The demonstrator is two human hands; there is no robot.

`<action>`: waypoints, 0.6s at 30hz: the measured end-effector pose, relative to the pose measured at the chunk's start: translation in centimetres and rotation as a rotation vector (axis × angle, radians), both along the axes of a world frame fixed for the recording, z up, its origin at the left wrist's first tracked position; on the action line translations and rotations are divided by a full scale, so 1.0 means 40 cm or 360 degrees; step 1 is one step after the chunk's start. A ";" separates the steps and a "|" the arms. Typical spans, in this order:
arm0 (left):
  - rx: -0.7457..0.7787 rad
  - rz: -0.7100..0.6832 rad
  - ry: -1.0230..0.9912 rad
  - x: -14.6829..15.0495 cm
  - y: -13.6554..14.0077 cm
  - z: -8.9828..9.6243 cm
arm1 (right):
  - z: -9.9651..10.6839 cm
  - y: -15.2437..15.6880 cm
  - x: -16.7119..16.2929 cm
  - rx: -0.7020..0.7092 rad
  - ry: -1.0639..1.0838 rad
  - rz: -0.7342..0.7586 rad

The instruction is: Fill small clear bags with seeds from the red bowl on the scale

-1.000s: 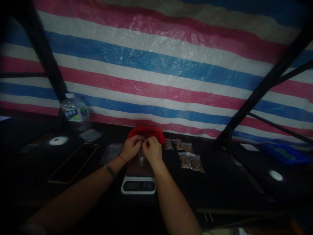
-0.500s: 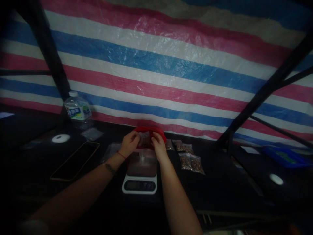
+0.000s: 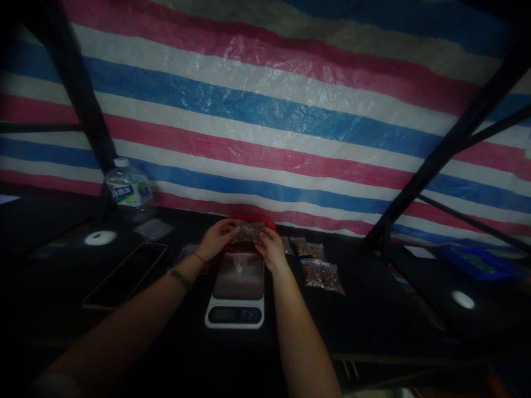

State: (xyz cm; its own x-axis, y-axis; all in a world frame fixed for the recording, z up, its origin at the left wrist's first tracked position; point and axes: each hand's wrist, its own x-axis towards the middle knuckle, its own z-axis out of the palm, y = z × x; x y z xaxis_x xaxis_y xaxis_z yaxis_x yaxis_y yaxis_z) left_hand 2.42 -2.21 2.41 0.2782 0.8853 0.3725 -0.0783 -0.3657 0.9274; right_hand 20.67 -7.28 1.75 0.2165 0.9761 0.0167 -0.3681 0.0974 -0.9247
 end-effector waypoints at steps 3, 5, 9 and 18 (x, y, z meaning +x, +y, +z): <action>0.0021 0.0185 0.0012 -0.001 0.008 -0.002 | -0.009 0.005 0.003 0.0029 0.0006 -0.0005; 0.0032 0.0326 0.0036 0.000 0.013 -0.004 | -0.012 0.006 0.002 0.0054 0.0043 -0.0002; -0.0041 0.0384 0.0051 0.007 0.031 -0.022 | -0.015 0.009 -0.003 0.0104 0.0068 -0.0043; 0.0121 0.0177 0.0251 0.017 0.051 -0.065 | -0.012 0.018 0.028 0.0361 -0.1108 -0.0645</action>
